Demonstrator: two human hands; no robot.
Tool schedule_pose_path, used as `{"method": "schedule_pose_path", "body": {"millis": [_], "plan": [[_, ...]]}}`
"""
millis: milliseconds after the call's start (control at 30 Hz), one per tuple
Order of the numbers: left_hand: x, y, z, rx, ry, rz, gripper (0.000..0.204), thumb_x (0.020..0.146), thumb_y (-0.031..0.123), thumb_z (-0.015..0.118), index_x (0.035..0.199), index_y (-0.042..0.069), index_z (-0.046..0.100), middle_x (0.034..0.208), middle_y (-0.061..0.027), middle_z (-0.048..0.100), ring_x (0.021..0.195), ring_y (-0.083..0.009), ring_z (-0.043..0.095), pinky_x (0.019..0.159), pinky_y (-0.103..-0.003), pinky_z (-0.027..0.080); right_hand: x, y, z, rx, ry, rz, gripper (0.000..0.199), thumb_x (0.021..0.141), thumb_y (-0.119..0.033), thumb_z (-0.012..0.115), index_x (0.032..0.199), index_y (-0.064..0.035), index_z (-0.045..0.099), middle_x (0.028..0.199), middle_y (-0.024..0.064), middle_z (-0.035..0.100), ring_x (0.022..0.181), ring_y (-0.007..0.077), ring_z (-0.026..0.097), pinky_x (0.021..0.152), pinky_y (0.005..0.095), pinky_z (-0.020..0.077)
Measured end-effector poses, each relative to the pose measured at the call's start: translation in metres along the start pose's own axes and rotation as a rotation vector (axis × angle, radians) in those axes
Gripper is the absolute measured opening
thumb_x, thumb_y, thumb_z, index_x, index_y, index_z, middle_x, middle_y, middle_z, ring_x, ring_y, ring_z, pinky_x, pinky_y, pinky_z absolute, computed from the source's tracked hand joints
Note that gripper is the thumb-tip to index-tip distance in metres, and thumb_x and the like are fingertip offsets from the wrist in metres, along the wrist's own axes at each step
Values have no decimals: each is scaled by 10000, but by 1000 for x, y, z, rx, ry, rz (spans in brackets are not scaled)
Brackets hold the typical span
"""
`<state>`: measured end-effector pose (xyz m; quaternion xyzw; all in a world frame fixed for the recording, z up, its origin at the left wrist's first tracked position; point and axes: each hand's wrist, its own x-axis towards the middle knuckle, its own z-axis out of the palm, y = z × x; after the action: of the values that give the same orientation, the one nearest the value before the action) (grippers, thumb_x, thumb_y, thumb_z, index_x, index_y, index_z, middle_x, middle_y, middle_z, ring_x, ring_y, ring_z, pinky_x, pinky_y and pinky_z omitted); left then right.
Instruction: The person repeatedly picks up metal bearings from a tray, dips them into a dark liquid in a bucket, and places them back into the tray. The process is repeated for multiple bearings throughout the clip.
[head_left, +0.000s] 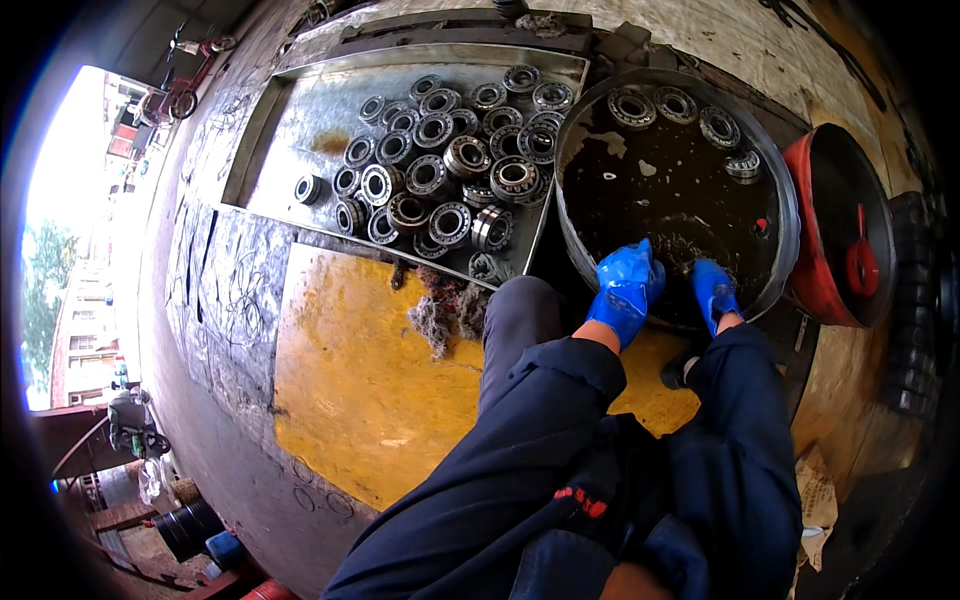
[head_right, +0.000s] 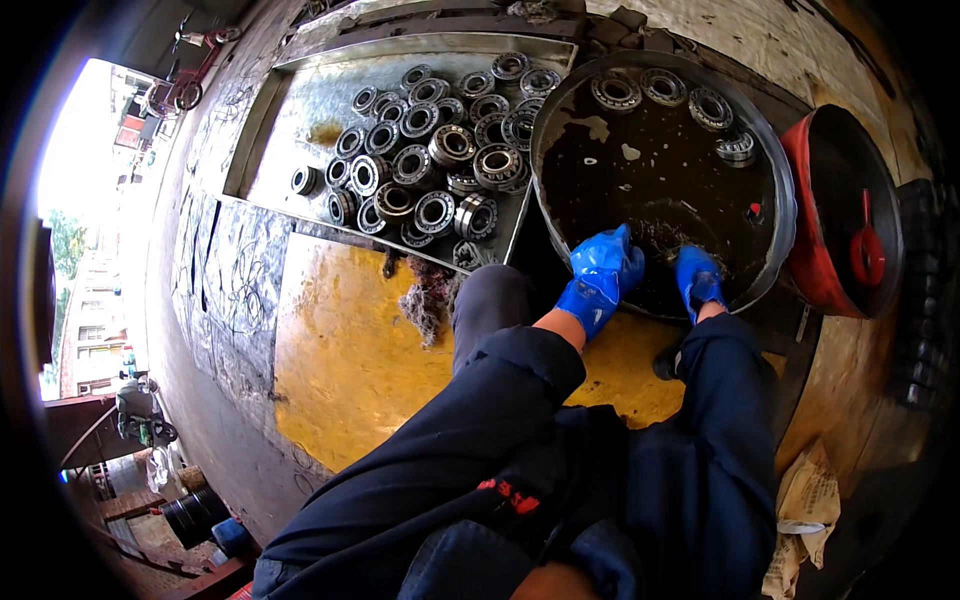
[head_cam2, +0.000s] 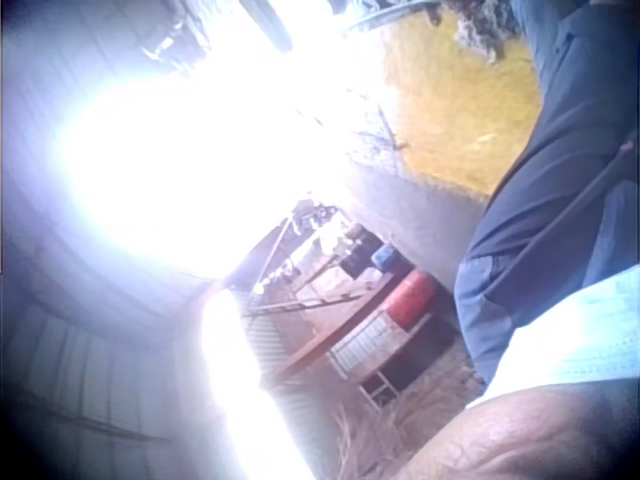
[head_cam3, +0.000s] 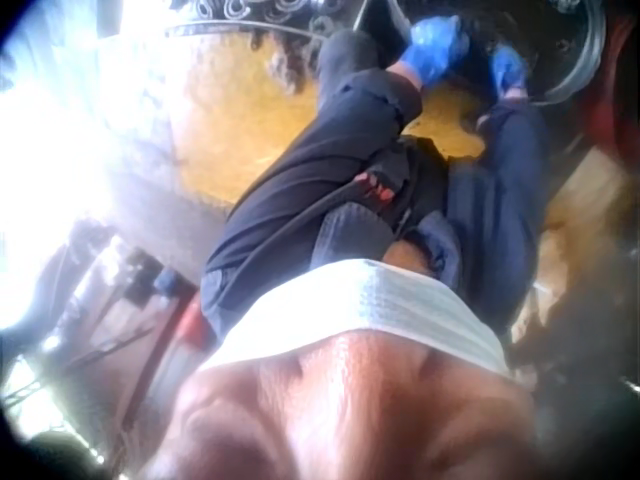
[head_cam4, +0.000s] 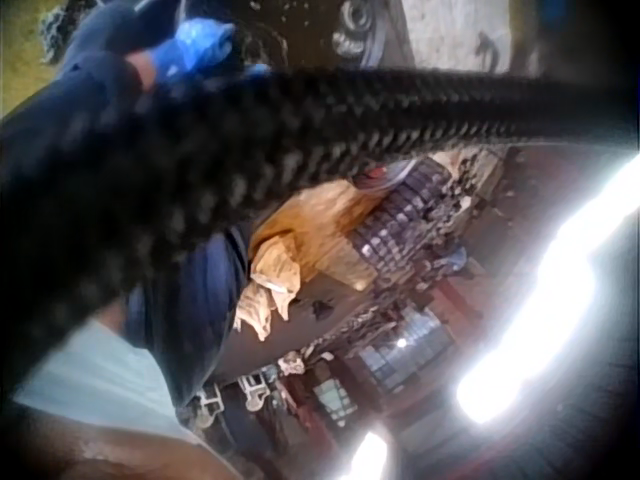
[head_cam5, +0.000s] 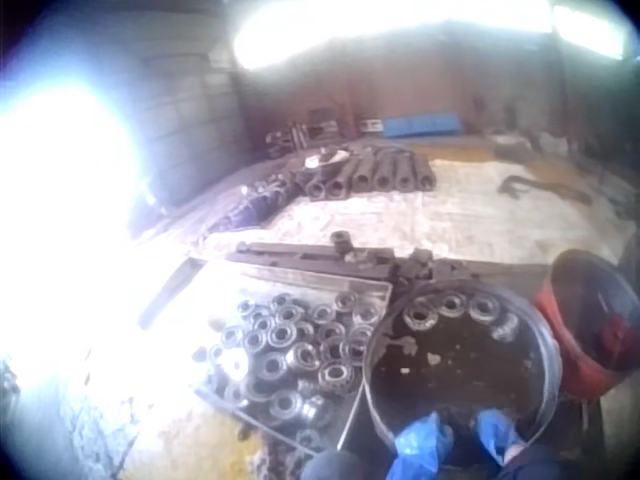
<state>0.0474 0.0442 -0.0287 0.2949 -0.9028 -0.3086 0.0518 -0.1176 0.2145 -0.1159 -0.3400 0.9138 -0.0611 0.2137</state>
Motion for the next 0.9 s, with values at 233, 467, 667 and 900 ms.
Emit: {"method": "schedule_pose_path", "body": {"millis": [233,467,667,900], "plan": [[-1,4,-2,2,-17,-17,308,862,294,616,1087,91,670,932,-180,733,887,-394,707,797,-502,576,9,-20,-12,-197,-187,-16,323,952,-302,560,1097,-99,767,1121,225,719,1100,375,684,911,461,541],[-3,-1,1,-4,59,-10,321,868,307,605,1098,92,668,934,-175,736,895,-391,709,799,-505,577,5,2,13,7,87,-123,358,963,-329,578,1119,-60,756,1157,235,705,1098,395,676,935,461,535],[0,-4,0,17,-51,-30,357,868,303,606,1147,90,667,963,-170,738,897,-390,710,798,-502,579,1,-10,0,35,-56,31,391,948,-379,600,1081,-49,763,1121,262,695,1065,442,673,914,488,533],[2,6,8,5,37,24,287,861,298,623,1056,90,662,918,-172,735,861,-395,710,763,-509,579,16,-6,-2,-277,-77,-121,325,921,-323,602,1022,-61,767,1078,230,719,1019,397,693,863,484,542]]}}
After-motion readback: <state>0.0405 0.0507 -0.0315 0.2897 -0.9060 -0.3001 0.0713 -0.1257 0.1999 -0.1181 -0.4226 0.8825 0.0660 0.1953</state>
